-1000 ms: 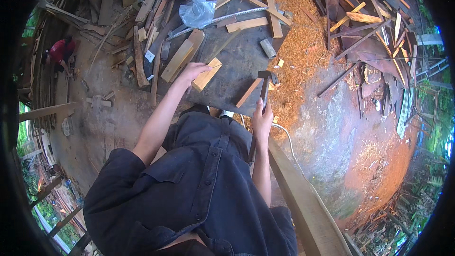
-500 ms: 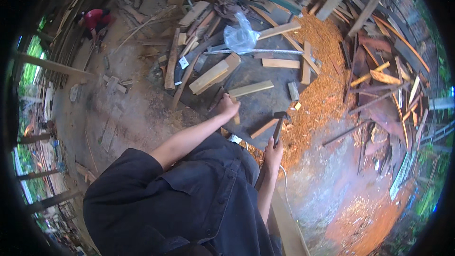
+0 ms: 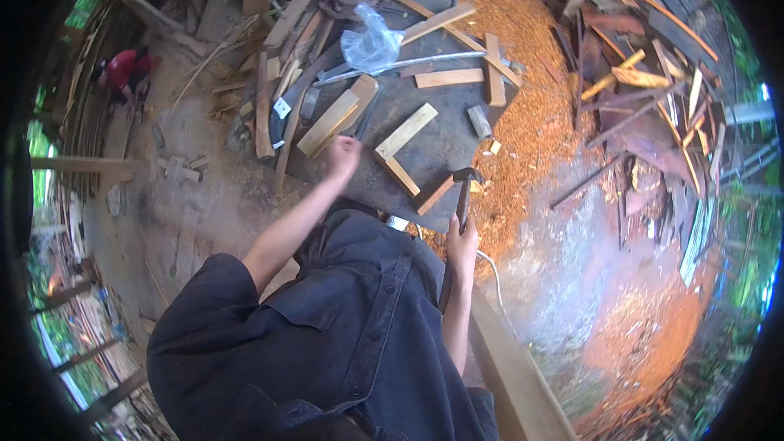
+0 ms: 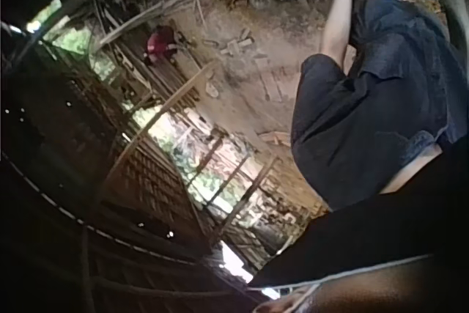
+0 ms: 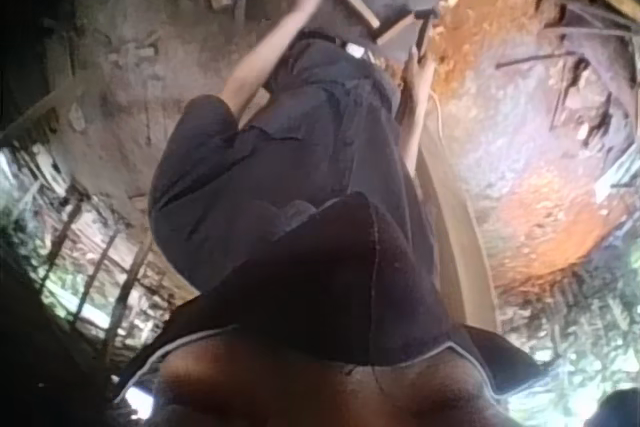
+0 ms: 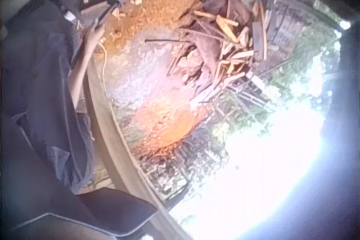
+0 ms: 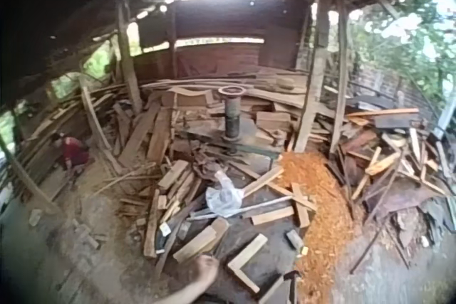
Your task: Hammering a nail into a wooden frame to join pieces together.
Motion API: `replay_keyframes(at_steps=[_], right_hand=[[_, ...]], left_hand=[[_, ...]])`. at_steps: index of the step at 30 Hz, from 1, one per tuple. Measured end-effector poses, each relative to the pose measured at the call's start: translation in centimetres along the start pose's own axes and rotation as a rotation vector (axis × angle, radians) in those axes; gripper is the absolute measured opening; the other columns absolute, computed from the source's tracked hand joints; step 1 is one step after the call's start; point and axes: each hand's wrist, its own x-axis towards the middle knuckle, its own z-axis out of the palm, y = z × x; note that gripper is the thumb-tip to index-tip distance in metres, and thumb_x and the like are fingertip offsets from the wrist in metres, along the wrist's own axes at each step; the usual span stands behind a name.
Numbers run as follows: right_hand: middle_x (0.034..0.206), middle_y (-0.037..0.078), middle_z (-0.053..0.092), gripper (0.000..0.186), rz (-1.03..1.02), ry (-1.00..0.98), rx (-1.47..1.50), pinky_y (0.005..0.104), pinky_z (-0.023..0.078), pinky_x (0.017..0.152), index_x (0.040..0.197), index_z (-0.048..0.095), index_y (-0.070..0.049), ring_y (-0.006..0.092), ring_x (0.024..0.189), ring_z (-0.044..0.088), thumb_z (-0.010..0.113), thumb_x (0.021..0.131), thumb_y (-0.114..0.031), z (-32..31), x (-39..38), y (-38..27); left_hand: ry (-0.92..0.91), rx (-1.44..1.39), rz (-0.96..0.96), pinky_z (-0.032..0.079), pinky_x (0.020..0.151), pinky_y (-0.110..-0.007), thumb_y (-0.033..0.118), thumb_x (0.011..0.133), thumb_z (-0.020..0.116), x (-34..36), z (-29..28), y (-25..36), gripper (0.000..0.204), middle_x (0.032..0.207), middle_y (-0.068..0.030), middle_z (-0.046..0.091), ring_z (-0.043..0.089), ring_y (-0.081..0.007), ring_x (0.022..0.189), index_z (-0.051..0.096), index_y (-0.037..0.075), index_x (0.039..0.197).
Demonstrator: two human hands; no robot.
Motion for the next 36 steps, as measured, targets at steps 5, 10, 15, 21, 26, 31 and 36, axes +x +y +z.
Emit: replay_keyframes(at_steps=[5,10,15,21,26,31,36], right_hand=[[0.083,0.022,0.067,0.037,-0.039,0.175,0.001,0.0484,0.052,0.076,0.11,0.063,0.006,0.0359,0.08,0.068,0.063,0.108,-0.031,-0.4,-1.1,2.8],[0.079,0.016,0.063,0.034,-0.037,0.317,-0.097,0.0438,0.049,0.068,0.107,0.063,0.004,0.0291,0.072,0.065,0.063,0.108,-0.03,0.2,-4.2,1.8],[0.091,0.028,0.07,0.039,0.062,0.328,-0.134,0.052,0.053,0.08,0.111,0.065,0.006,0.0424,0.088,0.072,0.062,0.108,-0.032,3.3,-6.4,0.0],[0.073,0.012,0.061,0.035,0.049,0.319,-0.021,0.0423,0.05,0.06,0.112,0.065,0.006,0.0211,0.064,0.063,0.063,0.109,-0.029,8.2,-8.7,-1.4],[0.071,0.005,0.059,0.028,0.138,0.238,0.178,0.0327,0.04,0.047,0.107,0.065,0.003,0.0107,0.052,0.053,0.062,0.11,-0.025,12.3,-9.0,-4.3],[0.074,0.006,0.061,0.028,0.042,0.234,0.077,0.0358,0.046,0.056,0.107,0.065,0.003,0.0139,0.061,0.057,0.063,0.109,-0.025,15.2,-7.3,-4.6],[0.074,0.005,0.061,0.029,-0.055,0.215,0.017,0.0362,0.047,0.058,0.107,0.065,0.003,0.0147,0.063,0.058,0.063,0.109,-0.026,17.1,-5.1,-2.9]], left_hand=[[0.339,0.666,0.076,0.044,0.111,-0.058,0.027,0.095,0.071,11.6,-11.8,-5.0,0.042,0.136,-0.0199,0.062,0.056,-0.0404,0.132,0.068,0.008,0.132],[0.047,0.747,0.116,0.038,0.12,-0.057,0.041,0.091,0.079,18.8,-16.7,-8.4,0.08,0.148,-0.0158,0.061,0.051,-0.0407,0.142,0.047,0.015,0.159],[-0.041,0.81,0.011,0.045,0.116,-0.053,0.039,0.088,0.084,22.3,-17.8,-10.0,0.076,0.143,-0.0199,0.063,0.056,-0.0401,0.138,0.054,0.011,0.152],[-0.228,0.016,0.017,0.05,0.102,-0.054,0.018,0.081,0.082,19.7,-19.8,-5.9,0.046,0.122,-0.0237,0.065,0.065,-0.0454,0.114,0.062,0.003,0.12],[-0.066,-0.075,0.119,0.053,0.055,-0.034,0.003,0.09,0.081,12.6,-28.2,-4.0,0.036,0.086,-0.0075,0.066,0.067,-0.0168,0.062,0.053,0.005,0.112],[0.351,-0.425,-0.077,0.049,0.056,-0.031,0.02,0.099,0.082,5.0,-34.8,-8.9,0.04,0.087,-0.0051,0.066,0.061,-0.0122,0.061,0.053,0.004,0.121],[0.719,0.11,-0.307,0.053,0.091,-0.051,0.022,0.1,0.075,-3.8,-36.3,-22.7,0.046,0.11,-0.0259,0.073,0.072,-0.0421,0.107,0.053,-0.002,0.131]])
